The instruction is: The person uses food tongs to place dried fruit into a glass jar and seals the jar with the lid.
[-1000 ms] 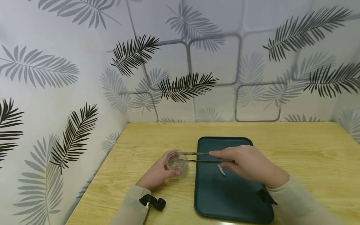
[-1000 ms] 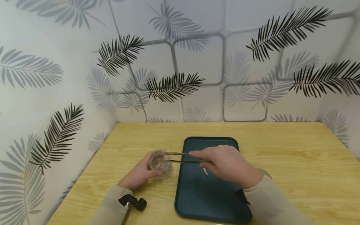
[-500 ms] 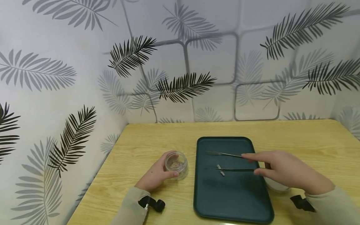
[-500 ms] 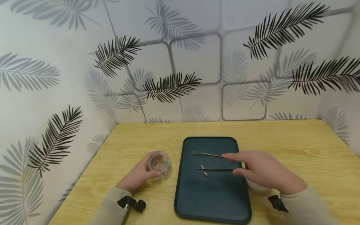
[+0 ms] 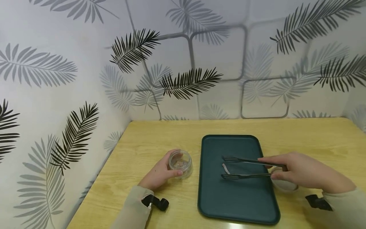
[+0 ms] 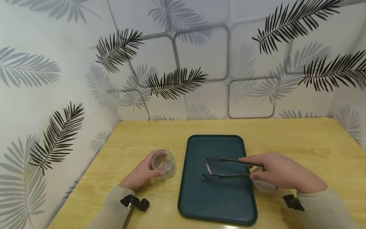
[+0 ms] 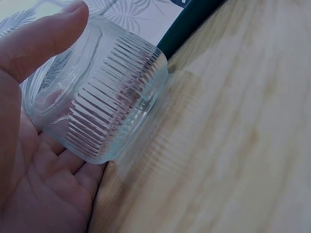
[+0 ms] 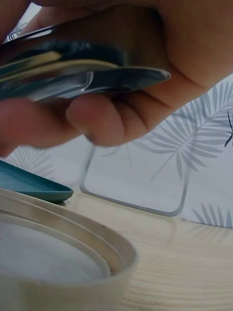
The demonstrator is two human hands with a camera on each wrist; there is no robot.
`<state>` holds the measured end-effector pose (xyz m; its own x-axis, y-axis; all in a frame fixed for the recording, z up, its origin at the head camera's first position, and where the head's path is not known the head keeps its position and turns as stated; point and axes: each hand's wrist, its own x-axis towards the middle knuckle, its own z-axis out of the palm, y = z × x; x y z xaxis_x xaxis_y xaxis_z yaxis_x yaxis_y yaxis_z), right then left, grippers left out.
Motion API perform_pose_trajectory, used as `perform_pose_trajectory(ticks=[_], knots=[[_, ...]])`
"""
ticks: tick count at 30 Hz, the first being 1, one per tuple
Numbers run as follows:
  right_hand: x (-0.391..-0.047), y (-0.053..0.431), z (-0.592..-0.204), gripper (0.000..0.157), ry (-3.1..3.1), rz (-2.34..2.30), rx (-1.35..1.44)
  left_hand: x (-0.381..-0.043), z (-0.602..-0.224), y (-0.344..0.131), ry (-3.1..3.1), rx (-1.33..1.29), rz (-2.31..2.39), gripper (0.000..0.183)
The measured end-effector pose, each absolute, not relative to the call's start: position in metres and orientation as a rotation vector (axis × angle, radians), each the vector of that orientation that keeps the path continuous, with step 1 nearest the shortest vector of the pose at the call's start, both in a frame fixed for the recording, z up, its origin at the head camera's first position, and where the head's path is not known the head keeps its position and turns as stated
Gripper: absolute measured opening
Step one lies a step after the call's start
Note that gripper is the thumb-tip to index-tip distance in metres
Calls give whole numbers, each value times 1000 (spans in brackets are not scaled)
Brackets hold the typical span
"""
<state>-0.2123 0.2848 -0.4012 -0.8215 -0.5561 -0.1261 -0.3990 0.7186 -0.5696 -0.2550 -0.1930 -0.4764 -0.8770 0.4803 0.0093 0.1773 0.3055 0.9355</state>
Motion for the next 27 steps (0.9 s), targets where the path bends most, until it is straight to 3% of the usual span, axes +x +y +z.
perform_pose_trajectory(ticks=[11, 27], knots=[[-210, 283, -398, 54, 2600, -795, -719, -255, -474, -191, 2300, 595, 1600, 82], [-210, 264, -409, 46, 2876, -569, -1049, -256, -475, -193, 2277, 599, 1614, 82]])
